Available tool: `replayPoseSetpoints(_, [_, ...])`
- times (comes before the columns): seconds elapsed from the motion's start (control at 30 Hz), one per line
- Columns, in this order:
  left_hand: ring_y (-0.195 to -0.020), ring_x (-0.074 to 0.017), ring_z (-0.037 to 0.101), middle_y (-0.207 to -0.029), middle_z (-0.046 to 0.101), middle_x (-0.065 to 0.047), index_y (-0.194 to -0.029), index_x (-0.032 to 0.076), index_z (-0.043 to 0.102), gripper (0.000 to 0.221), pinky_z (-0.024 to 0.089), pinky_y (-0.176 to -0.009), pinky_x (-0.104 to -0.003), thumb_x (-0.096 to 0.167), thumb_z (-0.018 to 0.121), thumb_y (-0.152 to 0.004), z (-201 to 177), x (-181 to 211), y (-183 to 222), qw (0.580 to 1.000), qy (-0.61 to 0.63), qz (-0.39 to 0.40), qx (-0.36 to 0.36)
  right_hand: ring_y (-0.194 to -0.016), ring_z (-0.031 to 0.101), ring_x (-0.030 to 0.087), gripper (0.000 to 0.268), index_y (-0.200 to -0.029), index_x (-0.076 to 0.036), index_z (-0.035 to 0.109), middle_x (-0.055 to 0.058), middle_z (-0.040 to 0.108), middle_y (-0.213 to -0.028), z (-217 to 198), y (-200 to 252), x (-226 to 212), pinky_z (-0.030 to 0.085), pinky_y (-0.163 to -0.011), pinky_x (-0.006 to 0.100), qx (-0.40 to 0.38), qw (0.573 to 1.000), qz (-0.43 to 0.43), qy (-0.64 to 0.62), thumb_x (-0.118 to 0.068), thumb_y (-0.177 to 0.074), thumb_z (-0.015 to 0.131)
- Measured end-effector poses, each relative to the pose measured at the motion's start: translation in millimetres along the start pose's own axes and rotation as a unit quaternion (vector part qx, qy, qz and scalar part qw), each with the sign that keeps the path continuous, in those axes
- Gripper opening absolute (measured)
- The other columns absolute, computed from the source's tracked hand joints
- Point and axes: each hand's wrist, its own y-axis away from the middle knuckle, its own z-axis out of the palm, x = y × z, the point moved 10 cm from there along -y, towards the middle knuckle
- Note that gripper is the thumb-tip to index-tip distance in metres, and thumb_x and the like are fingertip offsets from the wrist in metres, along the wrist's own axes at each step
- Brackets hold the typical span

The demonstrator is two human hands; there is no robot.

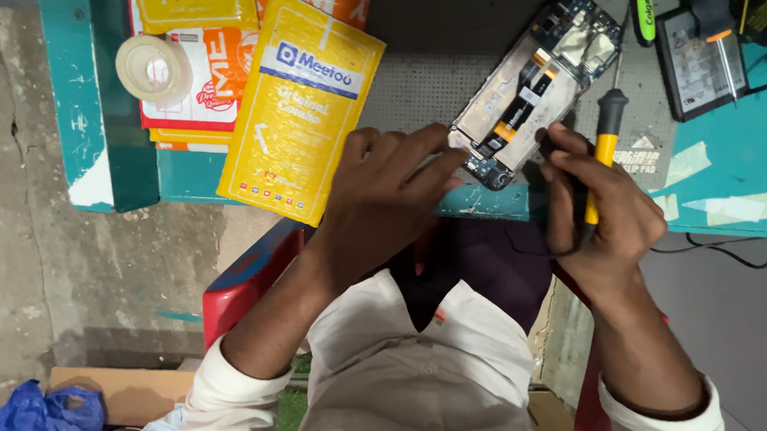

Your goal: The person uses a soldering iron to work on a small component on a disassembled smartphone motherboard. They repeatedly apply heat to the same area while holding the component with their other hand.

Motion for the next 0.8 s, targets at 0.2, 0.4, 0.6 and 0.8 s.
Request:
replayPoseSetpoints(0.2, [-0.092,-0.0217,0.057,-0.131,0.059,-0.003,-0.123,0.013,0.067,0.038,0.045,-0.087,-0.042,0.039,0.075,-0.096,6.7,9.8,-9.3,0.996,-0.066,0.056,-0.022,-0.116,0.076,0.032,0.017,-0.118,0.008,0.063,0.026,0.073,-0.118,1.3,2.3,3.9,0.061,-0.098,0.033,0.004,1.000,0.012,-0.014,0.015,-0.104,0.072])
replayPoseSetpoints(0.4, [-0.089,-0.0218,0.056,-0.135,0.058,0.000,-0.120,0.011,0.067,0.040,0.047,-0.084,-0.043,0.043,0.074,-0.096,11.3,16.1,-8.9,0.988,-0.113,0.099,-0.029,-0.113,0.075,0.032,0.021,-0.113,0.007,0.064,0.026,0.074,-0.118,1.6,-2.1,-0.2,0.062,-0.095,0.035,-0.016,1.000,-0.005,-0.012,0.009,-0.099,0.080])
replayPoseSetpoints(0.6, [-0.091,-0.0217,0.056,-0.133,0.057,-0.002,-0.125,0.013,0.067,0.038,0.046,-0.090,-0.044,0.038,0.077,-0.098,5.2,10.6,-5.4,0.993,-0.085,0.082,-0.002,-0.113,0.075,0.035,0.032,-0.106,0.004,0.064,0.025,0.074,-0.114,4.6,-8.2,-10.0,0.064,-0.098,0.042,-0.043,0.997,-0.052,-0.040,-0.003,-0.088,0.089])
replayPoseSetpoints(0.8, [-0.102,-0.0181,0.061,-0.129,0.061,-0.003,-0.121,0.015,0.070,0.035,0.043,-0.095,-0.042,0.022,0.076,-0.087,0.8,3.3,-16.3,0.997,0.004,0.079,-0.007,-0.107,0.077,0.031,0.029,-0.100,0.000,0.064,0.018,0.077,-0.101,4.4,-9.0,-15.0,0.064,-0.093,0.041,-0.040,0.993,-0.097,-0.059,0.000,-0.086,0.089])
